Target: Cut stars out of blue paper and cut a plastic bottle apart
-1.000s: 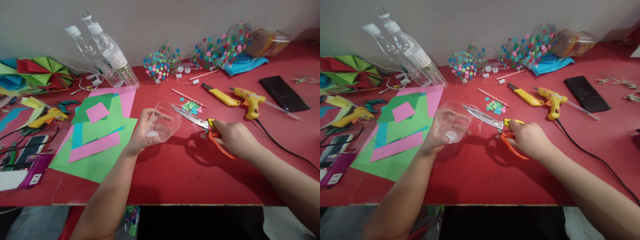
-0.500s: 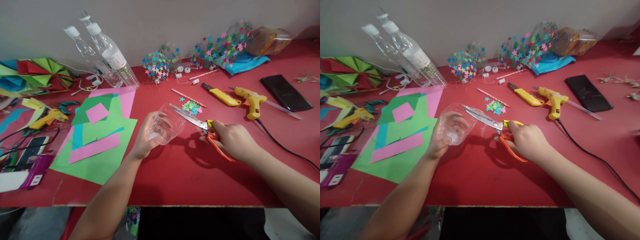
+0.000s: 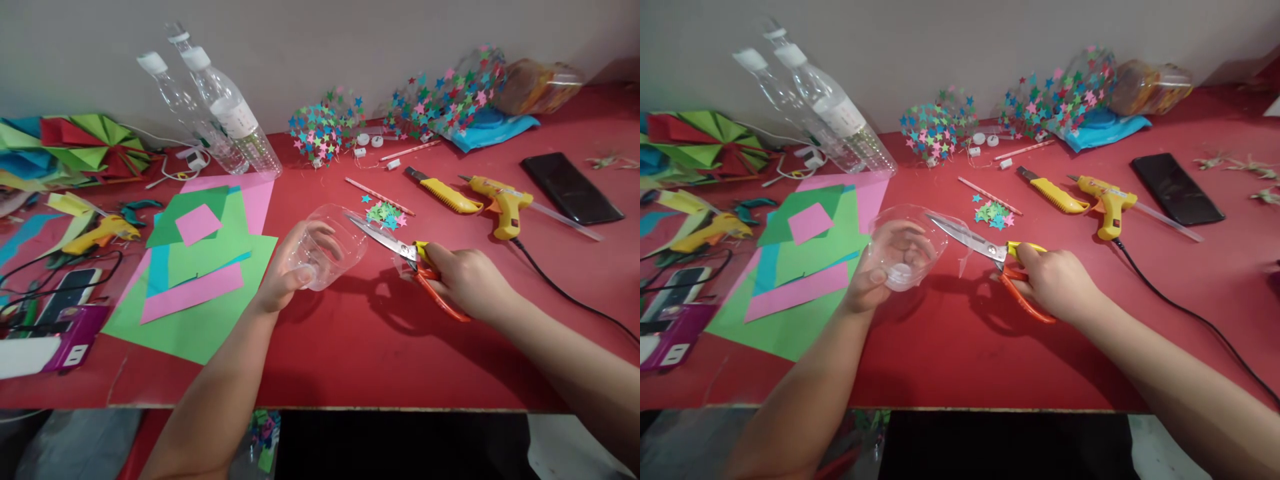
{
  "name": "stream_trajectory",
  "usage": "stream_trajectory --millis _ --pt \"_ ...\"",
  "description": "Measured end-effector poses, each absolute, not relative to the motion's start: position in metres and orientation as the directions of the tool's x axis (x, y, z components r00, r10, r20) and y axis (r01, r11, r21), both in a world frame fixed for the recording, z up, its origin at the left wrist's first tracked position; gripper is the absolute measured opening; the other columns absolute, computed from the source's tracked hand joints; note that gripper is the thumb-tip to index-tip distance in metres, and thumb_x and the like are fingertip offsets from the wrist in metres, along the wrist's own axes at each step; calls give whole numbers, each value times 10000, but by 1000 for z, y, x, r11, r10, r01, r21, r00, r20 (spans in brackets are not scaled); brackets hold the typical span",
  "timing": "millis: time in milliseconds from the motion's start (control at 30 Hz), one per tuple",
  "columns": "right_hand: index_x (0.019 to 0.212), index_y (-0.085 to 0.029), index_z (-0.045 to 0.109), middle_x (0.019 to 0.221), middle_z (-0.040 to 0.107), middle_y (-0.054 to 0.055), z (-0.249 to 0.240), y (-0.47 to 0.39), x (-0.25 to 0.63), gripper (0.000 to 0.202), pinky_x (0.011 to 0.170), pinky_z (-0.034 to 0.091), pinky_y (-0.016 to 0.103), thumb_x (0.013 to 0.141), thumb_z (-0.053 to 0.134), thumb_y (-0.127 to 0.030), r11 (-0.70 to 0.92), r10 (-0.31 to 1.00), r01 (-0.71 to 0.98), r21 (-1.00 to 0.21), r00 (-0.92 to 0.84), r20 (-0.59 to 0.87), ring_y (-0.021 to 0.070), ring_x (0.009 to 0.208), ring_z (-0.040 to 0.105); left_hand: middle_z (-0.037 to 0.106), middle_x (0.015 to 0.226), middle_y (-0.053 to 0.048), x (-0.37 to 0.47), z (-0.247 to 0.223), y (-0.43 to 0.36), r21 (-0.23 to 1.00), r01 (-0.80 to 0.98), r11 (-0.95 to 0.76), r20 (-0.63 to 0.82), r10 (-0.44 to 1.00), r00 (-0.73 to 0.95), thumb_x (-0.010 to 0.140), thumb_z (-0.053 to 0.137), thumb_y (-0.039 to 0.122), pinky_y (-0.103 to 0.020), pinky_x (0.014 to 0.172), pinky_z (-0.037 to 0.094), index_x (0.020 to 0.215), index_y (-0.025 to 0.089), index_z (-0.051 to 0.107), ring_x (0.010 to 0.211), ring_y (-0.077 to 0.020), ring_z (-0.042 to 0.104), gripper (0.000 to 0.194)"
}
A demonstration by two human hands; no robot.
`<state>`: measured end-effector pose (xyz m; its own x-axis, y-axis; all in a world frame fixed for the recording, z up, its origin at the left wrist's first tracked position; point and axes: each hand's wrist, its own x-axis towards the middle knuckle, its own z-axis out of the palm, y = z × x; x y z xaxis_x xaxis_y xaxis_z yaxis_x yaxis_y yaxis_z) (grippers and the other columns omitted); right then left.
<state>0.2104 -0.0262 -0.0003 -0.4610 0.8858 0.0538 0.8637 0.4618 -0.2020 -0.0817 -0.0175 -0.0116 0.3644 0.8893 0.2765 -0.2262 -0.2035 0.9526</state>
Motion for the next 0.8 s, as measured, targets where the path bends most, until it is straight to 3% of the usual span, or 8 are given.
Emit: stream_trajectory --millis 133,267,433,633,800 --pt "813 -193 545 525 560 54 2 -27 209 630 488 180 277 929 159 -677 431 902 890 -151 -427 58 182 420 449 672 900 -63 -82 -9 -18 955 -285 -79 204 875 438 681 735 525 -225 472 428 1169 208 586 585 -110 552 601" --pt "850 -180 561 541 581 64 4 -28 208 648 489 172 279 932 150 -675 439 898 888 -139 -437 43 186 425 454 671 909 -82 -80 -10 -21 951 -307 37 120 871 476 671 723 531 -228 490 465 1147 189 584 651 -145 603 603" --pt "838 -180 564 507 531 43 3 -28 208 645 484 177 274 942 142 -656 466 884 868 -172 -462 69 183 419 435 655 921 -75 -79 -8 -21 918 -370 141 87 841 534 686 701 510 -209 397 460 1168 208 559 611 -152 623 587" --pt "806 -191 549 478 456 9 0 -28 210 562 478 179 269 949 196 -604 507 862 841 -187 -494 115 167 405 377 643 964 -92 -81 -4 -19 912 -375 166 68 840 538 655 716 504 -198 376 464 1146 206 577 758 -222 675 591" --pt "765 -205 519 478 422 1 3 -26 211 480 478 174 270 919 231 -556 483 876 857 -181 -473 96 156 411 340 661 959 -102 -85 -4 -18 909 -362 208 51 805 590 681 680 550 -213 363 422 1152 205 581 632 -177 635 592"
